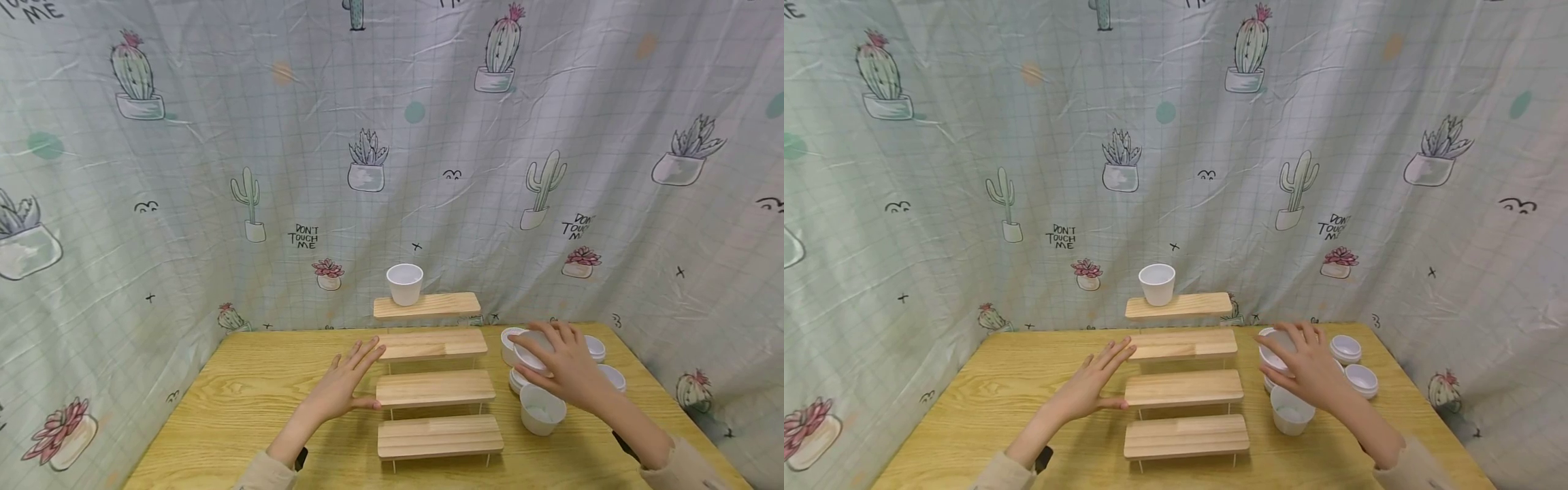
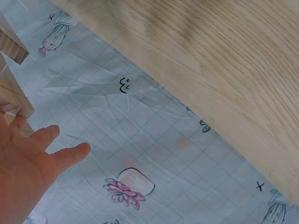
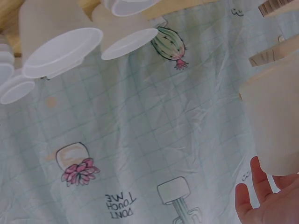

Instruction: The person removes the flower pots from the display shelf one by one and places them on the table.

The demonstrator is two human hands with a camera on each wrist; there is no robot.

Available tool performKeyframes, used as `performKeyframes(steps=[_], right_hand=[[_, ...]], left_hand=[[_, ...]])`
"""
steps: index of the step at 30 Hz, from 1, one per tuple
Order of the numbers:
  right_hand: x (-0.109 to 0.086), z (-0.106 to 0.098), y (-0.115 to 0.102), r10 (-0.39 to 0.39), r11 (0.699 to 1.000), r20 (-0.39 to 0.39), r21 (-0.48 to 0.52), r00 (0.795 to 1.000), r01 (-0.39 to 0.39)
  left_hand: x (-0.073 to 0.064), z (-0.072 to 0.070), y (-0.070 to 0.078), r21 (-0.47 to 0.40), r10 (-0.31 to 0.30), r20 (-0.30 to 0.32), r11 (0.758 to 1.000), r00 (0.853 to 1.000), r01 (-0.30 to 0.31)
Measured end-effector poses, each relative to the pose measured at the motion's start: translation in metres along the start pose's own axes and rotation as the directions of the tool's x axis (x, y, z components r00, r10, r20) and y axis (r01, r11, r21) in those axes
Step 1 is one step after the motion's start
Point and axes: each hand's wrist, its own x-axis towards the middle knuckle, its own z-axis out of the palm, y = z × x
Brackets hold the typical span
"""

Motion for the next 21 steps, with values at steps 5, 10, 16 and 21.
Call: performKeyframes(steps=[5, 10, 16, 21], right_hand=[[-0.013, -0.005, 0.002, 0.022, 1.000, 0.015, 0.001, 1.000, -0.022], [-0.021, -0.009, 0.004, 0.042, 0.999, 0.007, -0.017, 0.999, -0.042], [-0.034, -0.013, 0.008, 0.050, 0.998, 0.002, -0.028, 0.999, -0.050], [-0.045, -0.013, 0.012, 0.056, 0.997, 0.006, -0.046, 0.998, -0.055]], left_hand=[[0.001, 0.000, 0.001, 0.001, 0.004, -0.004, 1.000, 1.000, -0.004], [0.000, -0.001, 0.002, 0.003, 0.003, -0.010, 1.000, 1.000, -0.003], [0.000, -0.001, 0.002, 0.001, 0.001, -0.004, 1.000, 1.000, -0.001], [0.000, -0.001, 0.002, 0.001, 0.001, -0.001, 1.000, 1.000, -0.001]])
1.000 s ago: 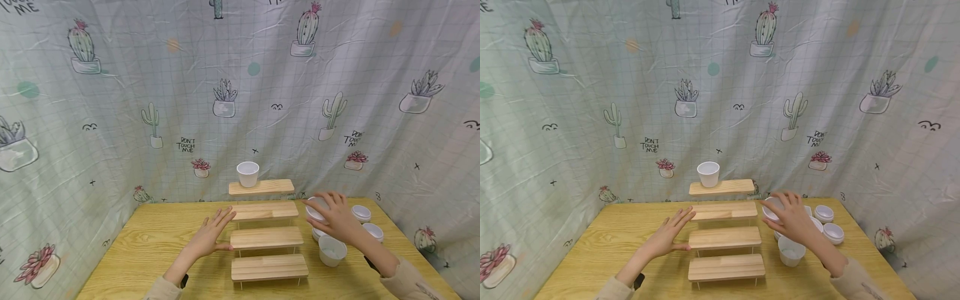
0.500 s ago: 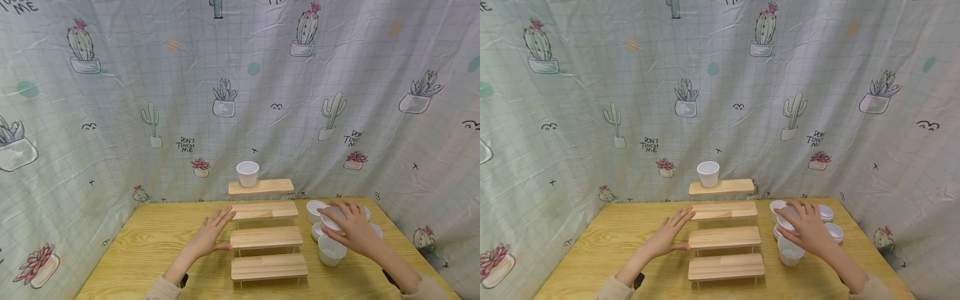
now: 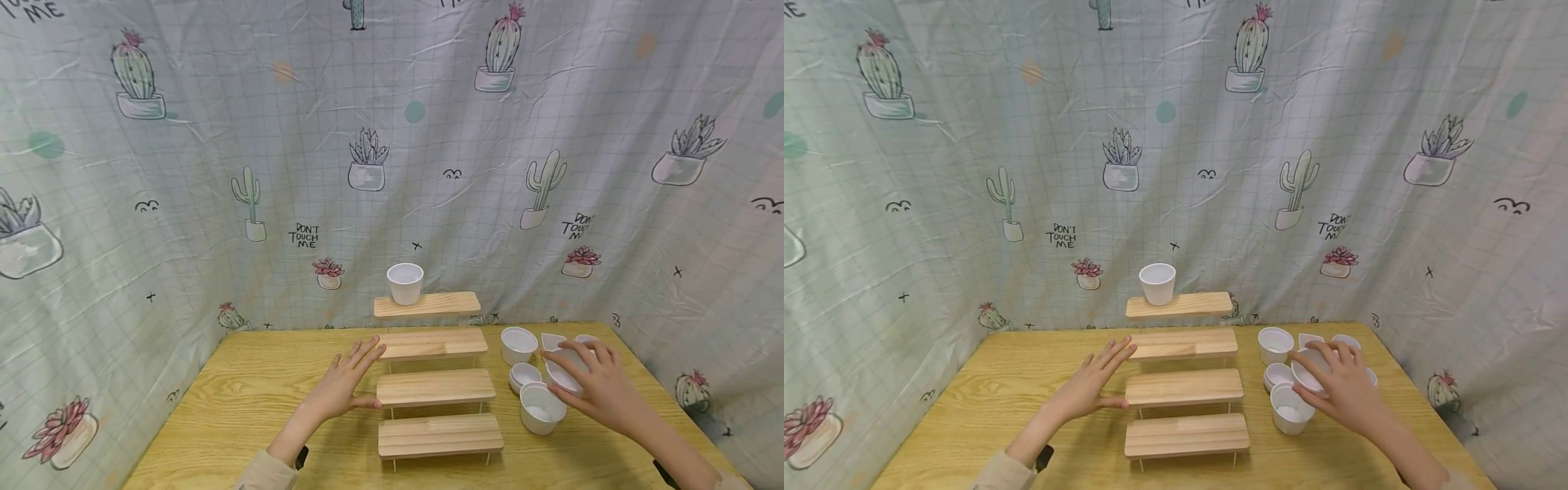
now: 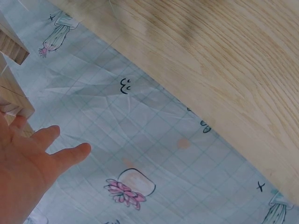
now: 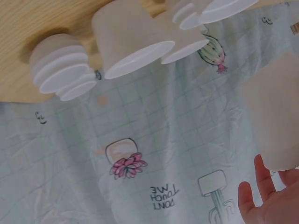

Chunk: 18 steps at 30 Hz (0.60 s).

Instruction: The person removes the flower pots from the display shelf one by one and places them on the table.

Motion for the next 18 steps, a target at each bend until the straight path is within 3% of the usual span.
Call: performKeyframes(steps=[18], right_hand=[[-0.032, -0.002, 0.016, 0.029, 0.999, 0.044, 0.033, 0.999, -0.030]], left_hand=[[0.000, 0.001, -0.001, 0.002, -0.004, 0.003, 1.000, 1.000, 0.004]])
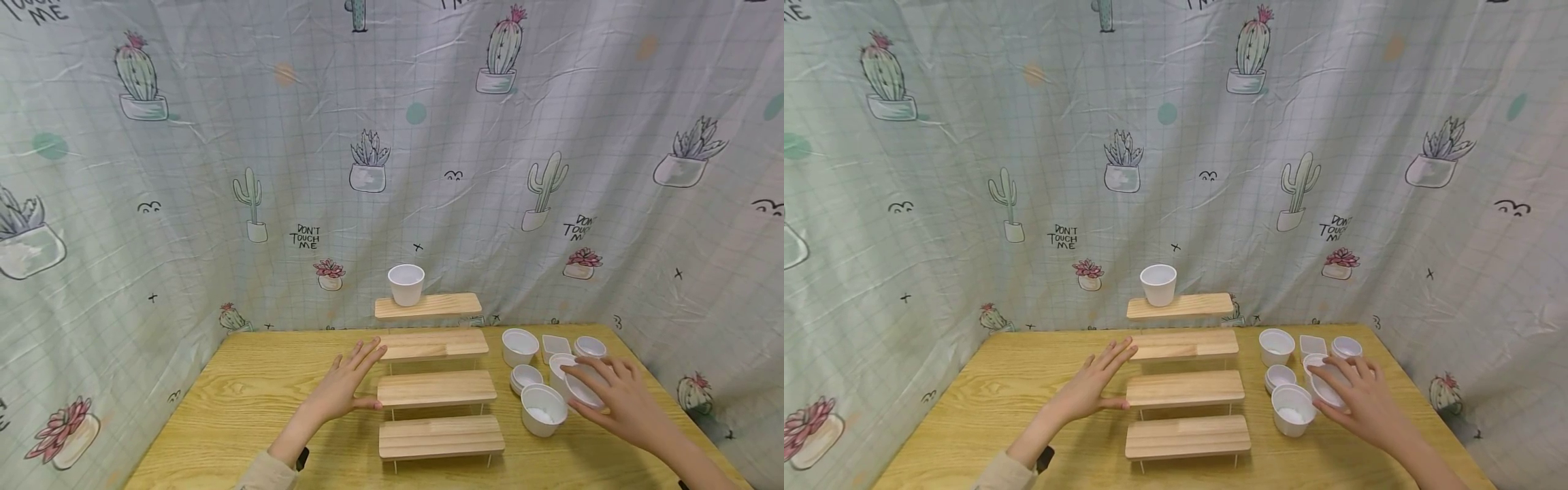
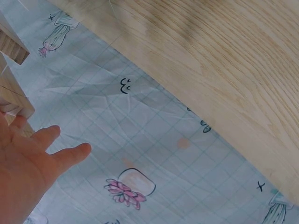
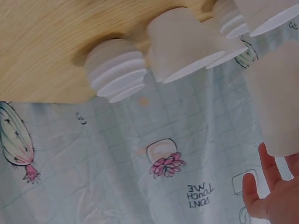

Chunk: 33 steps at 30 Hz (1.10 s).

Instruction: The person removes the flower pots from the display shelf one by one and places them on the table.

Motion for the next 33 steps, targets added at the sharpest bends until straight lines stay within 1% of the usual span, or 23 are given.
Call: performKeyframes(steps=[3, 12, 22, 33], right_hand=[[-0.005, 0.000, 0.002, 0.005, 1.000, 0.019, -0.011, 1.000, -0.005], [-0.018, 0.004, 0.009, -0.005, 0.999, 0.038, -0.039, 0.999, 0.006], [-0.028, 0.014, 0.017, -0.052, 0.996, 0.032, -0.073, 0.998, 0.054], [-0.034, 0.022, 0.020, -0.059, 0.993, 0.091, -0.092, 0.994, 0.067]], left_hand=[[0.000, 0.000, 0.000, 0.002, -0.002, -0.002, 1.000, 1.000, 0.002], [-0.001, -0.001, 0.001, -0.011, -0.004, 0.001, 1.000, 1.000, 0.004], [-0.001, 0.000, 0.001, -0.001, 0.003, -0.007, 1.000, 1.000, -0.003], [0.000, -0.001, 0.001, 0.010, -0.001, -0.003, 1.000, 1.000, 0.001]])
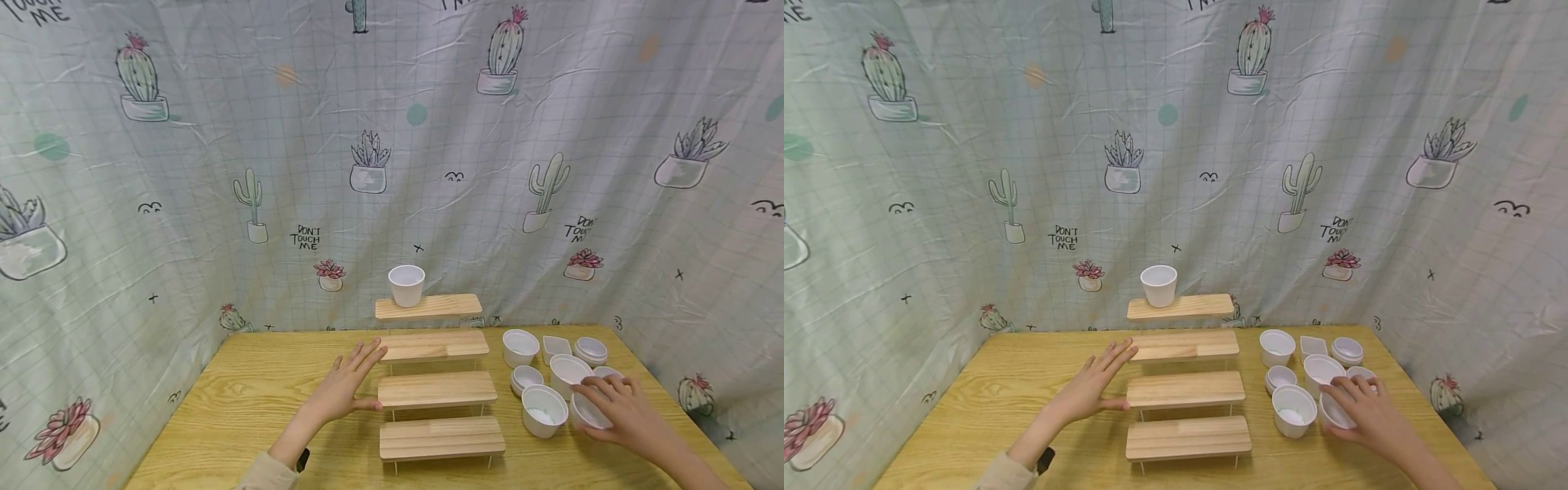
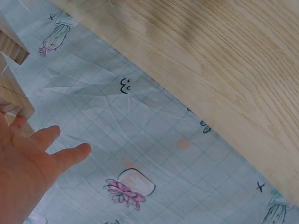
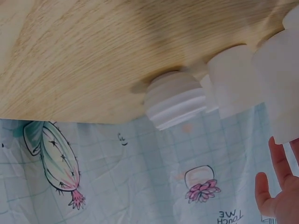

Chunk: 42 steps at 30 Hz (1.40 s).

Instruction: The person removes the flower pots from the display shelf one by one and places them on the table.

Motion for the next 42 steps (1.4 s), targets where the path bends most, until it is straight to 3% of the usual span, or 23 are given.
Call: performKeyframes(steps=[12, 42], right_hand=[[-0.005, 0.011, 0.000, 0.033, 0.999, 0.051, -0.008, 0.998, -0.033], [-0.010, 0.023, 0.002, 0.058, 0.998, 0.057, 0.023, 0.997, -0.059]], left_hand=[[0.001, 0.001, -0.001, 0.010, -0.001, 0.003, 1.000, 1.000, 0.001], [0.000, 0.000, 0.001, -0.008, -0.009, 0.004, 1.000, 1.000, 0.009]])
